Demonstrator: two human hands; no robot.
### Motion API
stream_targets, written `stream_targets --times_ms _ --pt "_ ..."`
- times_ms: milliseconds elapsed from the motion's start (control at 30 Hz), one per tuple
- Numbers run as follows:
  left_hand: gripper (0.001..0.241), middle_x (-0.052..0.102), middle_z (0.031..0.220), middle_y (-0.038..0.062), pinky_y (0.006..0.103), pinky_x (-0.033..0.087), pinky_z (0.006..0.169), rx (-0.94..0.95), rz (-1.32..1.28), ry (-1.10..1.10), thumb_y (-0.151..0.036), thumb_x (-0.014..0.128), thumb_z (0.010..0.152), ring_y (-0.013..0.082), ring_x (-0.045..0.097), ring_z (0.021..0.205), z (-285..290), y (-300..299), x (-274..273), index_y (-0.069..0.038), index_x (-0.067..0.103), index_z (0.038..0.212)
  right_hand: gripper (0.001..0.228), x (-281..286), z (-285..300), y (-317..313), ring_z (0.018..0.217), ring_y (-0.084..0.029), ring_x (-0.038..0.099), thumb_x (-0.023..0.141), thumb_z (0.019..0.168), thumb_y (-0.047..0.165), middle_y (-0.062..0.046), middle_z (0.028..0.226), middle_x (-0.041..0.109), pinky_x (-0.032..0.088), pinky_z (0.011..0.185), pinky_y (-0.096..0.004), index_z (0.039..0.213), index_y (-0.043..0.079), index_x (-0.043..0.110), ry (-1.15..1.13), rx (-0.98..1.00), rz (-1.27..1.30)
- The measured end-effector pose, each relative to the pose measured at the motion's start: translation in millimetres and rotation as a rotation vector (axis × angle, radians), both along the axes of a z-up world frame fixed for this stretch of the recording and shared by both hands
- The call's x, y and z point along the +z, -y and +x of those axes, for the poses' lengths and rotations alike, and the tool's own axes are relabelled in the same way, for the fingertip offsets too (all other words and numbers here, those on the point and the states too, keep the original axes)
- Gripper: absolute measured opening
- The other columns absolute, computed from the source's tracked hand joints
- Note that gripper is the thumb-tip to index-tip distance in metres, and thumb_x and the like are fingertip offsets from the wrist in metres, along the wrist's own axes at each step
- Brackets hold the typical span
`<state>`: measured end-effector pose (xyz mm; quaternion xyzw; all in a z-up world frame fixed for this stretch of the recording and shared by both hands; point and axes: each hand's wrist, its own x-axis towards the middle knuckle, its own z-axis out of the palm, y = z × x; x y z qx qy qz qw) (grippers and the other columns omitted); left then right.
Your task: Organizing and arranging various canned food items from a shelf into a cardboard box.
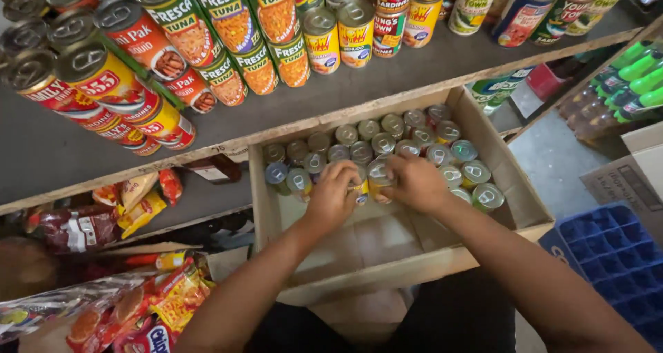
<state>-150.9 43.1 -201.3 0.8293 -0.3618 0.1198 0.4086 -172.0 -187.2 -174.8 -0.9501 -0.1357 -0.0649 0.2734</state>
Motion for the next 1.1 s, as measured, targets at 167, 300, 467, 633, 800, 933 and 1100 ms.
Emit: stream_targets --times_ms 167,300,467,633,800,933,1100 --pt "0.029 0.058 0.12 0.017 0.0491 0.047 0.101 0.044 0.072 -0.033 0.002 0.067 0.076 0.0413 0.055 0.118 19.4 -1.3 -61.3 -0.001 0.061 0.104 0.034 -52.0 18.9 -11.5 0.089 -0.036 0.067 0.084 0.071 0.033 -0.012 0.097 0.063 0.054 0.072 -0.051 0.092 0.013 0.066 -0.153 0.025 -0.259" --pt "0.031 0.06 0.123 0.015 0.0479 0.048 0.099 0.126 0.257 0.063 -0.003 0.066 0.079 0.0391 0.055 0.118 35.4 -1.6 -80.2 -0.001 0.064 0.11 0.03 -75.3 29.1 -22.3 0.094 -0.035 0.065 0.082 0.071 0.031 -0.013 0.095 0.064 0.054 0.072 -0.049 0.089 0.012 0.067 -0.026 0.078 -0.328" --pt "0.028 0.062 0.12 0.01 0.048 0.048 0.096 0.222 0.457 0.172 -0.012 0.065 0.081 0.0329 0.055 0.121 42.3 -2.3 -96.6 -0.007 0.067 0.109 0.03 -88.3 30.8 -26.4 0.097 -0.033 0.063 0.082 0.07 0.029 -0.013 0.099 0.062 0.054 0.073 -0.047 0.093 0.015 0.071 0.097 0.071 -0.336" --pt "0.029 0.062 0.123 0.007 0.0482 0.048 0.095 0.311 0.452 0.231 -0.018 0.061 0.087 0.0286 0.055 0.122 32.7 4.2 -105.9 -0.009 0.067 0.113 0.033 -88.8 24.7 -27.1 0.106 -0.032 0.06 0.082 0.066 0.03 -0.01 0.108 0.061 0.053 0.077 -0.045 0.094 0.016 0.072 0.11 0.074 -0.376" --pt "0.03 0.063 0.123 0.004 0.0464 0.046 0.088 0.321 0.515 0.184 -0.018 0.06 0.085 0.0265 0.056 0.119 29.0 4.5 -106.9 -0.013 0.068 0.114 0.033 -85.0 16.4 -33.0 0.11 -0.031 0.056 0.078 0.068 0.029 -0.01 0.115 0.06 0.048 0.086 -0.046 0.099 0.017 0.073 0.191 0.073 -0.36" --pt "0.029 0.063 0.119 0.002 0.0468 0.046 0.091 0.359 0.482 0.243 -0.017 0.06 0.085 0.0259 0.057 0.119 26.7 3.1 -104.6 -0.014 0.068 0.113 0.026 -92.3 15.1 -37.3 0.111 -0.029 0.055 0.073 0.073 0.028 -0.009 0.115 0.061 0.045 0.09 -0.046 0.098 0.019 0.073 0.265 0.086 -0.4" --pt "0.025 0.063 0.118 0.005 0.0463 0.05 0.085 0.374 0.541 0.18 -0.017 0.062 0.087 0.0274 0.058 0.116 27.0 4.4 -97.3 -0.012 0.067 0.11 0.023 -94.2 15.1 -40.5 0.112 -0.027 0.056 0.071 0.08 0.029 -0.005 0.109 0.063 0.044 0.092 -0.045 0.101 0.019 0.072 0.174 0.061 -0.506"
